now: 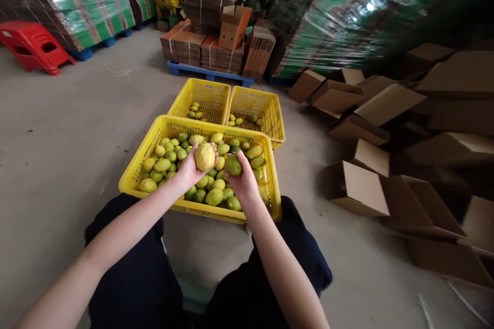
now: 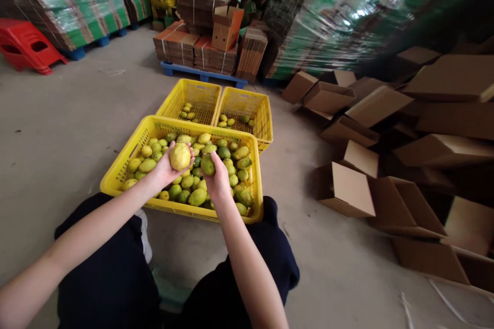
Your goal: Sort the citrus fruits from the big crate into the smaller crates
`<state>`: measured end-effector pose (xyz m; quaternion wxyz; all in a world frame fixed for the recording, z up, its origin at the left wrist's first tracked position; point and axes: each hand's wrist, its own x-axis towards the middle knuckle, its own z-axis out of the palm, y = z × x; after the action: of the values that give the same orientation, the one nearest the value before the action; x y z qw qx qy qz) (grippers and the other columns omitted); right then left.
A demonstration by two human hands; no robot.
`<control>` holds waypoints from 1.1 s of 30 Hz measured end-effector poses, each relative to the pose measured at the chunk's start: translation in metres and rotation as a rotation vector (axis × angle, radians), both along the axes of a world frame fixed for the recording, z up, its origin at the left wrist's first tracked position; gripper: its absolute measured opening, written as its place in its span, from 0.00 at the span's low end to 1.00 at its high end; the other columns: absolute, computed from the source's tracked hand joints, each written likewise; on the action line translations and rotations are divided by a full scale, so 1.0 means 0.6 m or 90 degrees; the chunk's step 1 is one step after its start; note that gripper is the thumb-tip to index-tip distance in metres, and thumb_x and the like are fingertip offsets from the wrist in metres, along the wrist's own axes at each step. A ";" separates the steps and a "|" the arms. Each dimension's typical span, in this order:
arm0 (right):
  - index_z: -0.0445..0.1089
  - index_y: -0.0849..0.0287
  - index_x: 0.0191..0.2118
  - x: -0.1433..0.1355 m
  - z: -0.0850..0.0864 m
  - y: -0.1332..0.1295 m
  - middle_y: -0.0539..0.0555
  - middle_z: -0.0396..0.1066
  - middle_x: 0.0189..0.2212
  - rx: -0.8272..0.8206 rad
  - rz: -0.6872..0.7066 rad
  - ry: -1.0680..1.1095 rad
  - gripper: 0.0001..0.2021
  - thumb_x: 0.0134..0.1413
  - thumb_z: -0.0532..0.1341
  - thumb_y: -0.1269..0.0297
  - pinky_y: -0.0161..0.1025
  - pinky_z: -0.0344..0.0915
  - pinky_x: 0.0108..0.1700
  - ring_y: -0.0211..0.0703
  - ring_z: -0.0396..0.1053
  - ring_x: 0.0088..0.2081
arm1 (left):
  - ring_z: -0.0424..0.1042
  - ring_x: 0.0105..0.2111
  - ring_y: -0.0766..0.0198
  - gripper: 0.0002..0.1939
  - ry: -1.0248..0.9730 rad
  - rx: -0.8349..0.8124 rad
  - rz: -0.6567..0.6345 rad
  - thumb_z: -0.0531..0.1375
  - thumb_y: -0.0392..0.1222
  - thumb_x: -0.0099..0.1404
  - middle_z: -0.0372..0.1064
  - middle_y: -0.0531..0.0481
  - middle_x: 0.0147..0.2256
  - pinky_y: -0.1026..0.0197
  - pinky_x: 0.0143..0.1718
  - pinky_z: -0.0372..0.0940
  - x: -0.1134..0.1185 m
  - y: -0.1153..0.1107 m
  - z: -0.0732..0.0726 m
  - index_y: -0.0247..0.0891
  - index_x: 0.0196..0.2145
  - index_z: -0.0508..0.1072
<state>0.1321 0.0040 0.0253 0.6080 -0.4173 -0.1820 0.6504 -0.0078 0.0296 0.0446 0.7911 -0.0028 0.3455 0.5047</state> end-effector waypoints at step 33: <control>0.71 0.57 0.54 -0.037 -0.038 -0.019 0.61 0.66 0.58 0.133 0.022 -0.419 0.36 0.39 0.70 0.43 0.54 0.61 0.64 0.61 0.61 0.63 | 0.78 0.41 0.56 0.13 -0.014 0.067 -0.021 0.58 0.38 0.57 0.78 0.49 0.33 0.57 0.47 0.71 0.031 -0.032 -0.034 0.37 0.40 0.77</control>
<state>0.1101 -0.0071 0.0027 0.5449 -0.5370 -0.4411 0.4692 0.0105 0.0101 0.0243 0.8023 0.0391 0.3098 0.5088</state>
